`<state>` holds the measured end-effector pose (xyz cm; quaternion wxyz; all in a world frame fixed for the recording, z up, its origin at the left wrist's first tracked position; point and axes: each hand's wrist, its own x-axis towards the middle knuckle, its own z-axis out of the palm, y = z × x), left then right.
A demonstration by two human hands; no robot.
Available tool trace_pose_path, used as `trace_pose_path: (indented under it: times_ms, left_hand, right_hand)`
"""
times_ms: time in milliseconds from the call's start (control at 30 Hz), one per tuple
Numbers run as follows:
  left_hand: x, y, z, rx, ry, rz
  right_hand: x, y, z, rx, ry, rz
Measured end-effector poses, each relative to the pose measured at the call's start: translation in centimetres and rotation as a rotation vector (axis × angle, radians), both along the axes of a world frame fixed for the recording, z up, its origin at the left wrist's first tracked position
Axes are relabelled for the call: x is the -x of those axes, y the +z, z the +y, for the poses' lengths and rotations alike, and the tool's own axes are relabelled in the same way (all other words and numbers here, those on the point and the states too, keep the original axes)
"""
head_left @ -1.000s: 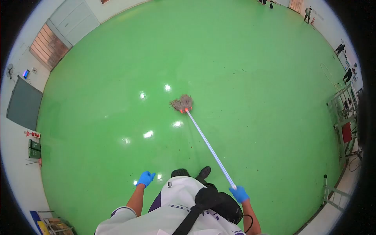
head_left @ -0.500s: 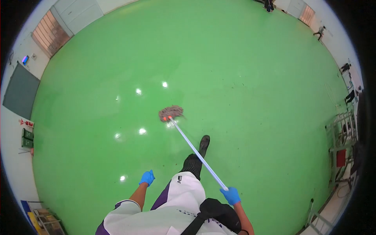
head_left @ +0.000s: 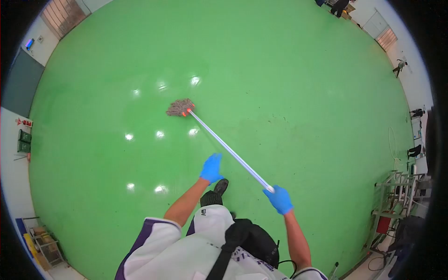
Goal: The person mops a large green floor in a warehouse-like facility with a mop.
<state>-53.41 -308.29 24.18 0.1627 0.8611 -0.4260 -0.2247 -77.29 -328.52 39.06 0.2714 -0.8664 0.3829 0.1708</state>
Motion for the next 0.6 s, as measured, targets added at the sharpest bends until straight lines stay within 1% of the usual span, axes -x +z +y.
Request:
trace_pose_path:
  times_ms: [67, 100, 133, 167, 200, 233, 267, 300, 333, 367, 400, 433, 467, 500, 533, 567, 600]
  left_hand:
    - [0.5, 0.4, -7.5, 0.126, -0.102, -0.005]
    - [1.5, 0.8, -11.3, 0.103, -0.136, -0.078]
    - [2.5, 1.0, -14.9, 0.084, -0.172, -0.15]
    - [3.4, 0.6, -18.2, 0.09, -0.178, -0.142]
    - [4.3, -0.2, -21.2, -0.026, -0.317, 0.001]
    - [5.0, -0.6, -24.0, -0.145, -0.454, 0.144]
    - [5.7, -1.2, -25.9, -0.144, -0.458, 0.151]
    - [6.2, -1.5, -27.4, -0.01, -0.307, 0.145]
    - [6.5, -1.9, -29.2, 0.122, -0.15, 0.13]
    - [6.3, -2.1, -31.1, 0.118, -0.145, 0.126]
    - [6.3, -2.1, -32.4, 0.117, -0.157, 0.11]
    - [6.7, -1.9, -33.0, 0.117, -0.162, 0.094]
    - [6.0, -1.8, -34.9, 0.114, -0.144, 0.083]
    - [6.2, -1.7, -35.8, 0.125, -0.055, 0.086]
    - [6.5, -1.7, -36.7, 0.134, 0.038, 0.089]
    - [5.5, -1.6, -38.6, 0.131, 0.058, 0.078]
    - [5.2, -1.7, -39.3, 0.118, 0.122, 0.058]
  right_hand:
    - [1.4, 6.8, -3.4, -0.028, -0.033, 0.012]
    - [2.0, 9.7, -4.9, -0.042, -0.055, 0.0]
    - [2.2, 11.8, -6.4, -0.113, -0.121, -0.036]
    - [2.4, 13.4, -8.0, -0.179, -0.191, -0.076]
    - [2.7, 14.8, -9.8, -0.171, -0.2, -0.071]
    - [2.9, 15.9, -12.4, -0.248, -0.207, -0.154]
    - [3.0, 16.3, -14.7, -0.33, -0.21, -0.237]
    - [3.0, 16.0, -16.8, -0.334, -0.21, -0.231]
    - [2.8, 15.4, -19.0, -0.393, -0.291, -0.378]
    - [2.6, 14.7, -21.4, -0.452, -0.373, -0.527]
    - [2.8, 13.0, -23.3, -0.462, -0.371, -0.523]
    - [2.8, 10.5, -24.6, -0.371, -0.303, -0.765]
    - [1.9, 9.7, -26.5, -0.333, -0.265, -0.89]
    - [0.9, 8.9, -28.5, -0.292, -0.22, -1.011]
    - [-0.2, 9.0, -30.1, -0.568, -0.256, -1.064]
    - [-2.0, 9.0, -33.0, -0.844, -0.276, -1.115]
    - [-2.9, 9.0, -35.3, -0.862, -0.263, -1.111]
